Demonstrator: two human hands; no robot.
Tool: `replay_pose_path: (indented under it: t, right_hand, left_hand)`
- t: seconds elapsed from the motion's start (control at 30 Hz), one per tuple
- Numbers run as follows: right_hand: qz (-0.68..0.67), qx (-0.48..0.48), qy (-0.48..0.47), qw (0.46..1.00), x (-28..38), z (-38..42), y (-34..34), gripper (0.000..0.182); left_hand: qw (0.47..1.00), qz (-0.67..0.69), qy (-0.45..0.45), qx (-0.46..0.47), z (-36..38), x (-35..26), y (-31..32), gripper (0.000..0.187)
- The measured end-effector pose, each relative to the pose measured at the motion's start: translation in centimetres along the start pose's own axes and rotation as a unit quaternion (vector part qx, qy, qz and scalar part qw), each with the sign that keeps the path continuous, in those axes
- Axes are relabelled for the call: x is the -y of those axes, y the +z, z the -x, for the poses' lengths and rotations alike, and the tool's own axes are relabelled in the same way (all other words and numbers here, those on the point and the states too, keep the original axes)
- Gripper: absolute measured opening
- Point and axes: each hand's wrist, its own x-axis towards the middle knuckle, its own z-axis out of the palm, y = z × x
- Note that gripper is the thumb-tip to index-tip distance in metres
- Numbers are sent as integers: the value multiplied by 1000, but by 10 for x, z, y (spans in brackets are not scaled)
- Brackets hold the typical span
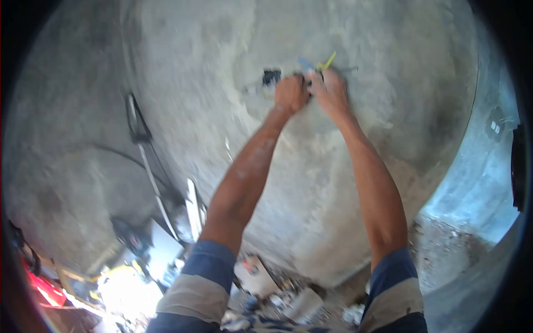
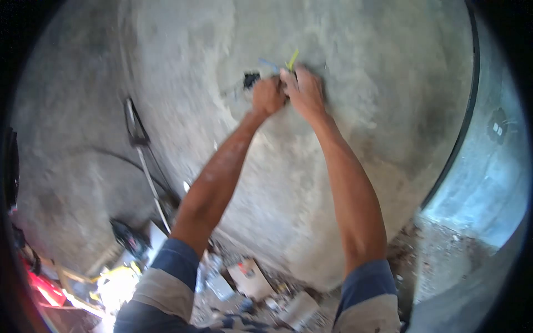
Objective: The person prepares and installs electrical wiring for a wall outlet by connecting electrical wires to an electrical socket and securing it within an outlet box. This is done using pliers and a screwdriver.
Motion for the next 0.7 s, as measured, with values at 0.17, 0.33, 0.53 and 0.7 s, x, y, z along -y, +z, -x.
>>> replay_pose_path:
  t: [0.17, 0.33, 0.53, 0.7]
  right_hand:
    - [-40, -19, 13, 999, 14, 3, -7, 29]
    - [-45, -24, 12, 999, 17, 2, -10, 28]
    - [-44, -10, 25, 999, 23, -1, -11, 28]
    - [7, -73, -9, 997, -3, 4, 3, 27]
  left_hand:
    - [990, 102, 56, -85, 4, 6, 5, 27]
    - [989, 130, 56, -41, 0, 7, -1, 25]
    - [943, 307, -1, 132, -5, 15, -14, 27]
    - [924, 161, 159, 307, 171, -5, -73, 23]
